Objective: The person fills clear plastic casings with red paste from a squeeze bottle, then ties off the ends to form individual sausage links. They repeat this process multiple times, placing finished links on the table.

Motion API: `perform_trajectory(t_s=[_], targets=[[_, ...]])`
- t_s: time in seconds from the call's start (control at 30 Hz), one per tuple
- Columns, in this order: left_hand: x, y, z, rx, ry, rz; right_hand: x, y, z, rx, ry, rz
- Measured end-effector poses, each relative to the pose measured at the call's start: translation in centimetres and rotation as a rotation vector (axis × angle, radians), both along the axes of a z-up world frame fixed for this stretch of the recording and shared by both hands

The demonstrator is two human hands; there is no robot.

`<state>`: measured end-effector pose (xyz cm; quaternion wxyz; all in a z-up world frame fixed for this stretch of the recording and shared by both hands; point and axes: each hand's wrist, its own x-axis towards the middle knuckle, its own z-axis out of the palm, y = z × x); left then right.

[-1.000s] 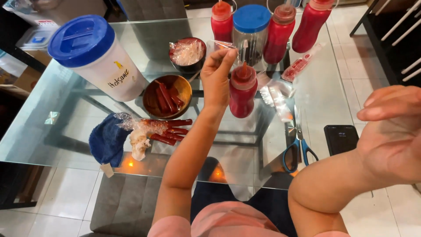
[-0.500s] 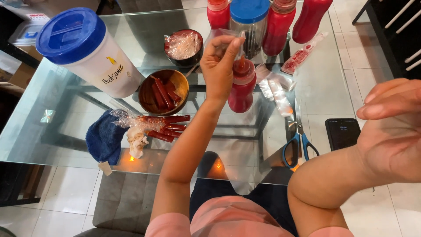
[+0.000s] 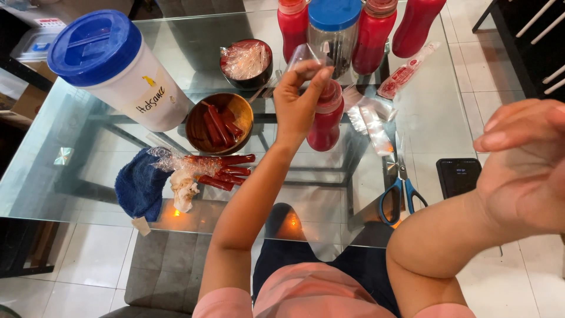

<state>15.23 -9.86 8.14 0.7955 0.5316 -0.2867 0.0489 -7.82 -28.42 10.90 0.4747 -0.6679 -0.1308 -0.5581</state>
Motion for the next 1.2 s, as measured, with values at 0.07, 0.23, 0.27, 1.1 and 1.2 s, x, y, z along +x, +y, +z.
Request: perform_trajectory(t_s=[0.07, 0.23, 0.27, 1.1, 1.2], targets=[[0.2, 0.2, -0.6, 0.081, 0.04, 0.01, 0.6, 0.4, 0.3, 0.059, 0.016, 0.002], [0.1, 1.2, -0.2, 0.279, 0.015, 0.017, 2.8, 3.6, 5.9, -0.174, 0.158, -0.002], [0.1, 1.4, 0.0, 0.361, -0.013, 0.044, 3.5, 4.6, 7.4, -0.306, 0.279, -0.043], [0.2, 1.5, -0.2, 0.379, -0.208, 0.128, 14.4, 7.9, 4.3, -0.027, 0.581, 0.087], [-0.1, 1.9, -0.1, 0.473, -0.176, 0.201, 13.2, 7.5, 5.3, -0.089, 0.732, 0.15]])
